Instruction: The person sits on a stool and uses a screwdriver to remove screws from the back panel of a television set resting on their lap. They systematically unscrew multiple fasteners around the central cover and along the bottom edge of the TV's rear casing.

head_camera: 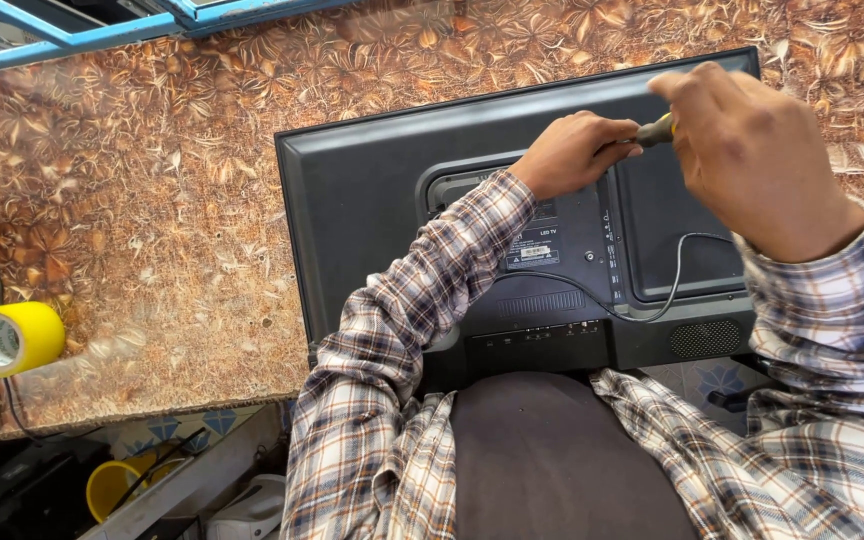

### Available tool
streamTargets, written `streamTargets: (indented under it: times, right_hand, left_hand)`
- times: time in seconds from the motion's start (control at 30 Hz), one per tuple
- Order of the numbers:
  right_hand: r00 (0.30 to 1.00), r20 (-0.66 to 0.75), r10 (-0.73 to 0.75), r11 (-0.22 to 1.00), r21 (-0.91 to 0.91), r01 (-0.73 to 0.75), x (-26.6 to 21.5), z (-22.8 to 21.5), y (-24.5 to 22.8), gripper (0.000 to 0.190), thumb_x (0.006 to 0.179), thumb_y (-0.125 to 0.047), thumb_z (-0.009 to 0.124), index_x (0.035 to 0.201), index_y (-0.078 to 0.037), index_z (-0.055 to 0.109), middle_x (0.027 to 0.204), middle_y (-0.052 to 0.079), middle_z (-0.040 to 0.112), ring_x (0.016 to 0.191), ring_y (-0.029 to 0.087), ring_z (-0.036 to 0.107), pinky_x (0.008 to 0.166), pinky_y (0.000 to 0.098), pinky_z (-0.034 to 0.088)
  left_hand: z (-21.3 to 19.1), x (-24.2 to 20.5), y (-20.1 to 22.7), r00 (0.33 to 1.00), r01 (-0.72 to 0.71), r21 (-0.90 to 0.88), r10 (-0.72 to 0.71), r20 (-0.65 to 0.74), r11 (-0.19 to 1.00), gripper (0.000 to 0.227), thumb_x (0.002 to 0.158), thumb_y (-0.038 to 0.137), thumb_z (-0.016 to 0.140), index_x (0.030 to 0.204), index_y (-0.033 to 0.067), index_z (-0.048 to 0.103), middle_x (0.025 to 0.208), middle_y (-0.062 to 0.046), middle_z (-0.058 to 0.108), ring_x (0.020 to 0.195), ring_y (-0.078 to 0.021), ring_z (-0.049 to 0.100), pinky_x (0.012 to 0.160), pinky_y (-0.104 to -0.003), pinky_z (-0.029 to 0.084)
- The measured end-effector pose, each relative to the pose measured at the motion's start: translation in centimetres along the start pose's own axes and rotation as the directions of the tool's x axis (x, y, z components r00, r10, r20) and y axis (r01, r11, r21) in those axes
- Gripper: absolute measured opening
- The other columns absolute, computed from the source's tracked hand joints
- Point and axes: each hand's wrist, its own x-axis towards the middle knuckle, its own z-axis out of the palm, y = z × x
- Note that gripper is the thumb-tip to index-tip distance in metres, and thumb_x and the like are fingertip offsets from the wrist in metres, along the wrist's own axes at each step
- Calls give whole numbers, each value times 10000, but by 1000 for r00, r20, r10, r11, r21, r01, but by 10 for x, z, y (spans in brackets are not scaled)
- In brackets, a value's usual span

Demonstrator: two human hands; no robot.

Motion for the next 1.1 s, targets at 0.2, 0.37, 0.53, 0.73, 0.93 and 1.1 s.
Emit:
streamTargets:
  times: [0.2, 0.37, 0.53, 0.73, 0.93, 1.1]
  right_hand:
    - [996, 56, -64, 937, 347, 41, 5, -16, -2, 513, 871, 155, 567, 1359, -1, 559, 1461, 244, 479, 1259, 448, 504, 1013, 576, 494]
    - [996, 29, 84, 987, 132, -87, 3, -14, -16, 700, 1054, -377, 749, 1588, -20, 472, 1467, 187, 500, 882, 355, 693, 520, 451, 545]
    - [995, -21, 96, 982, 168, -91, -4, -4, -10, 380, 1156, -172, 769, 1462, 17, 645, 1294, 181, 612, 811, 270, 681, 542, 383, 493]
    - [996, -19, 87, 976, 203, -81, -7, -1, -19, 606, 1088, -254, 811, 1539, 18, 512, 1406, 239, 477, 1117, 441, 650, 740, 524, 599]
    - [985, -75, 155, 943, 308, -125, -10, -6, -24, 382, 1088, 116, 749, 1428, 65, 582, 1320, 257, 570, 895, 400, 653, 616, 458, 497]
    - [954, -159, 254, 848, 512, -140, -24, -15, -23, 288, 1066, 263, 643, 1329, 165, 578, 1340, 366, 558, 1102, 434, 599, 759, 440, 504]
  left_hand:
    - [-7, -4, -2, 996, -70, -20, 68, -65, 997, 285, 1001, 366, 564, 837, 141, 625, 603, -35, 582, 562, -285, 540, 539, -407, 371]
    - [9, 3, -1, 991, 42, 67, -33, -130, 997, 309, 872, 419, 700, 781, 184, 522, 654, 15, 648, 602, -244, 617, 508, -411, 365]
    - [9, -4, -1, 993, 119, -26, -118, 32, 993, 571, 878, 682, 686, 1301, 312, 583, 661, 25, 549, 610, -146, 568, 567, -357, 373]
    - [9, -1, 0, 979, 50, 13, -46, -198, 999, 345, 920, 371, 665, 760, 155, 447, 646, -3, 533, 551, -201, 490, 501, -388, 309]
    - [9, -15, 10, 915, 340, -35, -339, -218, 940, 513, 762, 633, 769, 1090, 275, 607, 632, 25, 539, 584, -154, 623, 548, -356, 414]
    - [-22, -46, 13, 829, 448, -311, -519, -206, 838, 193, 924, 274, 653, 918, 113, 759, 816, -5, 784, 675, -110, 666, 647, -294, 498]
